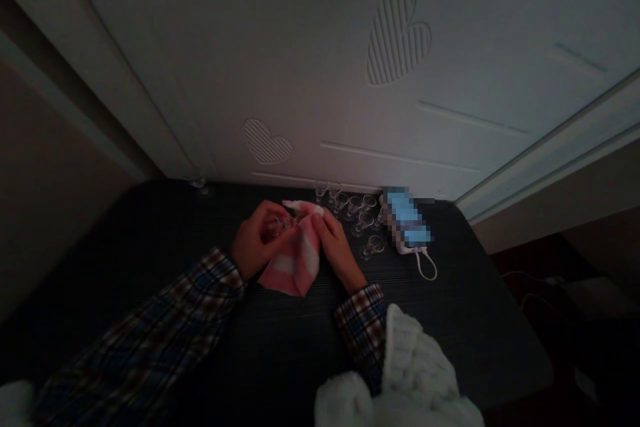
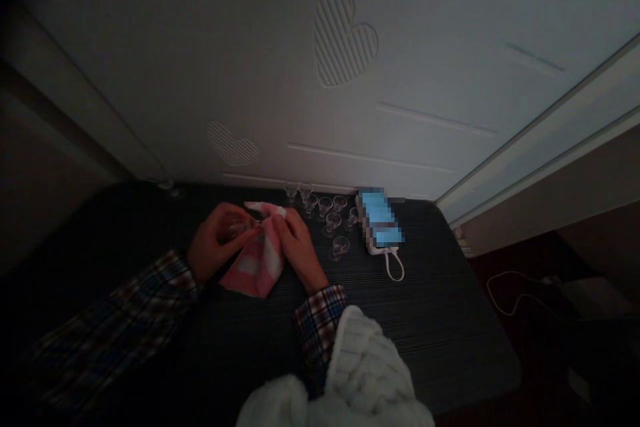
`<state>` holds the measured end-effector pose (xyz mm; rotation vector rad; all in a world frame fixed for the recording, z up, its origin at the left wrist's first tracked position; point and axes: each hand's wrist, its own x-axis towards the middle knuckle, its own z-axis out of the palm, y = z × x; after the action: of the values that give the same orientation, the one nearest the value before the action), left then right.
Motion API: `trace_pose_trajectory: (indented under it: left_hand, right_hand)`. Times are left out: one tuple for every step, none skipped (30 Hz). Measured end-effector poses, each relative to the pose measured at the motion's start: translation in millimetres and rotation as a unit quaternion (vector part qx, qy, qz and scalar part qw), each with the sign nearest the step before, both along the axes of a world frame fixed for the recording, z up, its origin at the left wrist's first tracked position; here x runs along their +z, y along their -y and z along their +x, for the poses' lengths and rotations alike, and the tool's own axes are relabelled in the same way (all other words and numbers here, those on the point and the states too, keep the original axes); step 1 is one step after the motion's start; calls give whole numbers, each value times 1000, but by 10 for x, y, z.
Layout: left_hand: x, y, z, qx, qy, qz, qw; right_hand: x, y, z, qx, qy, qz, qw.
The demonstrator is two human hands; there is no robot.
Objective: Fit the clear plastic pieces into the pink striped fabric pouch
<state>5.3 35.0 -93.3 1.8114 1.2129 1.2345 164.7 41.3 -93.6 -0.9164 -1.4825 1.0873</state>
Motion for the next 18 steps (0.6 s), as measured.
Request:
trace_pose_trajectory:
  left_hand:
    - [-6, -3, 0, -3, 3, 2, 1000]
    - [-13, -5, 1, -7, 6, 4, 1000]
    - [-19, -7, 2, -11, 8, 4, 1000]
    - [-24, -7, 3, -16, 9, 4, 1000]
    - [-28, -7, 4, -17, 8, 5, 1000]
    - [-29, -5, 4, -17, 4, 5, 1000]
    - [-29, -4, 4, -17, -4, 4, 1000]
    - [-27, -4, 4, -16, -18, 4, 1000]
    - [-24, -6, 4, -14, -36, 5, 999]
    - [-20, -9, 4, -11, -58, 7, 998]
    - [-15, -14, 3, -8, -83, 11, 996]
    - [-9, -21, 4, -5, -107, 19, 994]
    - [-2, -27, 5, -1, -129, 30, 991]
    - [6, -33, 7, 1, -148, 43, 988]
    - [15, -38, 10, 2, -162, 55, 985]
    - [23, -40, 15, 0, -174, 63, 983]
    - [32, -40, 19, -2, -183, 67, 981]
    - [39, -38, 24, -8, -192, 65, 979]
  right_hand:
    - [-1, 0, -4, 2, -8, -10, 1000]
    - [-3, 0, -9, 5, -15, -19, 1000]
    - [-5, 0, -13, 9, -22, -26, 999]
    - [-7, 0, -18, 12, -28, -31, 999]
    - [-8, 2, -23, 14, -32, -35, 999]
    - [-9, 5, -29, 18, -34, -39, 999]
    - [-8, 9, -36, 18, -36, -42, 998]
    - [-7, 16, -45, 15, -38, -45, 998]
    - [-4, 23, -54, 9, -40, -47, 998]
    - [0, 31, -64, 1, -41, -48, 998]
    - [3, 38, -75, -12, -42, -47, 998]
    - [6, 43, -84, -30, -43, -42, 998]
    - [7, 45, -90, -51, -41, -34, 997]
    - [7, 45, -92, -71, -34, -23, 997]
    - [5, 42, -90, -91, -20, -10, 996]
    - [2, 37, -84, -108, 0, 4, 994]
    - [-2, 30, -74, -120, 25, 17, 992]
    - [-7, 23, -63, -128, 53, 28, 990]
